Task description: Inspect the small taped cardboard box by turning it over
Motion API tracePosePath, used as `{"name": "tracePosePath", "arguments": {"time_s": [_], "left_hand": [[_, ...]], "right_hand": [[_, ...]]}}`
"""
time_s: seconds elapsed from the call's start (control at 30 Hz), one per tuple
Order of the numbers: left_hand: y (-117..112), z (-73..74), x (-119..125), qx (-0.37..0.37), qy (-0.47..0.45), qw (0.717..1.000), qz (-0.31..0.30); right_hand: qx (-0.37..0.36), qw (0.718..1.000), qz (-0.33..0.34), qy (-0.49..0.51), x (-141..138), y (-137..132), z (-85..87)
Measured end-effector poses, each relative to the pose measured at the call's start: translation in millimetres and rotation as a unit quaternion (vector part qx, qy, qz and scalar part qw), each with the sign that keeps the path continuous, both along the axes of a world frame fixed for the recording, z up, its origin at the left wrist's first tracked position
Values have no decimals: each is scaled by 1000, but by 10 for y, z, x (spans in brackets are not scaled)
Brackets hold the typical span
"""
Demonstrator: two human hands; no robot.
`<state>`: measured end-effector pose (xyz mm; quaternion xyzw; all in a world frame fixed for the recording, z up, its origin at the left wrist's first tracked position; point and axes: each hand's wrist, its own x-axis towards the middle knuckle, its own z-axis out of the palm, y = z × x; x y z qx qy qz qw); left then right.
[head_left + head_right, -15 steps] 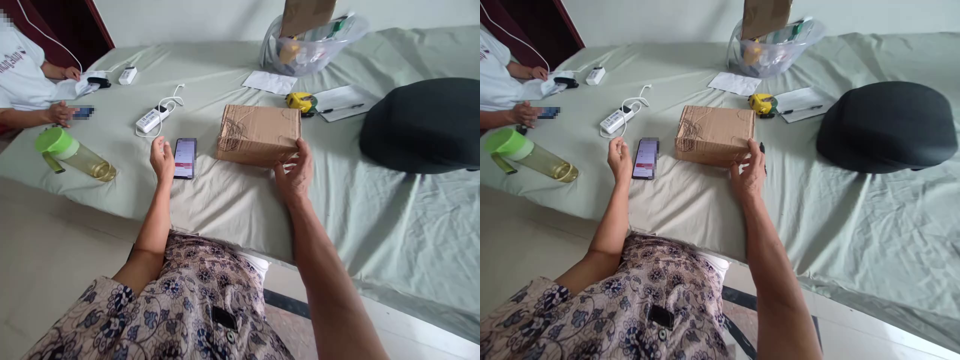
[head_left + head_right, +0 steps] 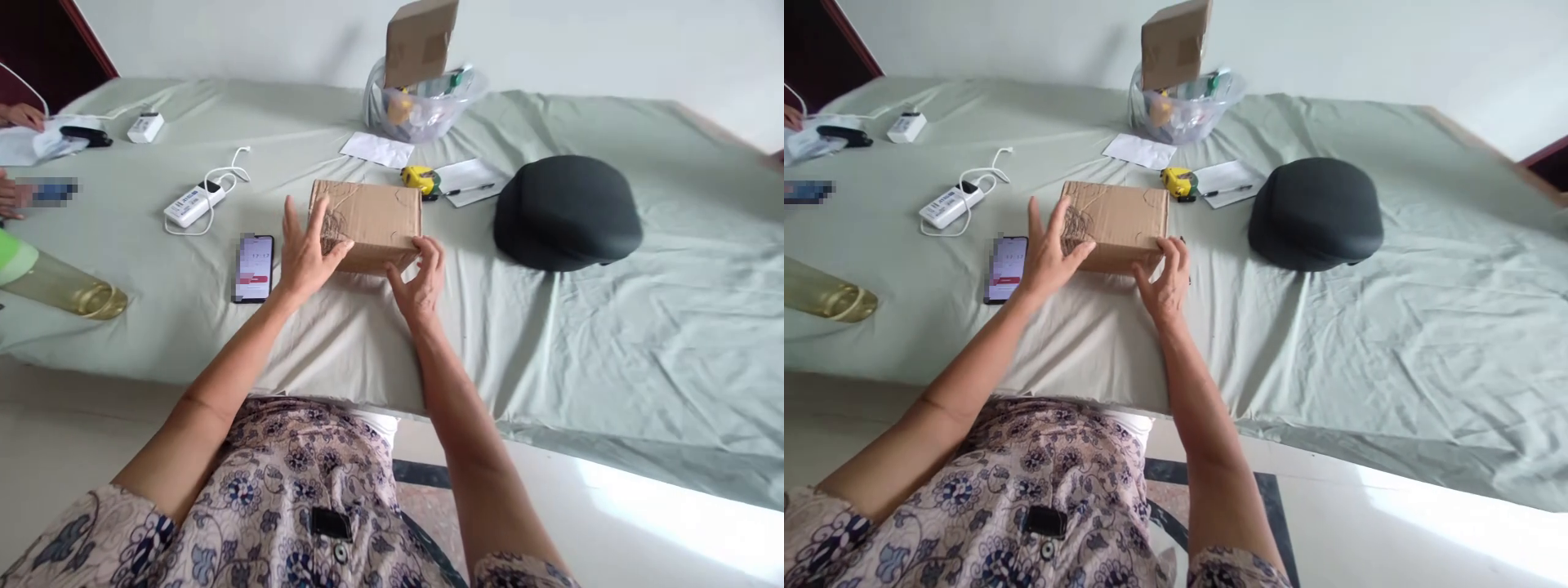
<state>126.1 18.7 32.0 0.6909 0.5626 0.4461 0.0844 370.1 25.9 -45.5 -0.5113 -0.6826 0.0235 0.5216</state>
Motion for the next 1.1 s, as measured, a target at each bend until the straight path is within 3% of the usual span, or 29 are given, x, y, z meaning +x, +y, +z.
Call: {"name": "tracePosePath", "arguments": {"time_s": [0.07,0.17,0.3,0.5,0.73,0.93,1.0,1.1], "left_hand": [[99,-185,179,7,8,1000,-6],[28,-420,380,56,-5,998,-2],[-127,-589,503,110,-44,993,9],[-26,-691,485,91,-76,993,-21],[135,-769,357,113,-40,993,-15],[189,-788,185,94,-22,994,48],[140,-785,224,105,-3,994,24],[26,-771,357,128,25,989,-68]], "right_hand": [[15,1000,-18,3,-28,-43,39],[41,997,-66,-12,-102,-112,72],[42,993,-106,-27,-195,-184,91],[23,996,-83,12,-73,-127,114],[32,993,-62,90,89,-150,189],[68,997,30,1,-112,-266,148],[69,995,60,-27,-219,-302,120],[72,994,70,-35,-310,-328,98]]}}
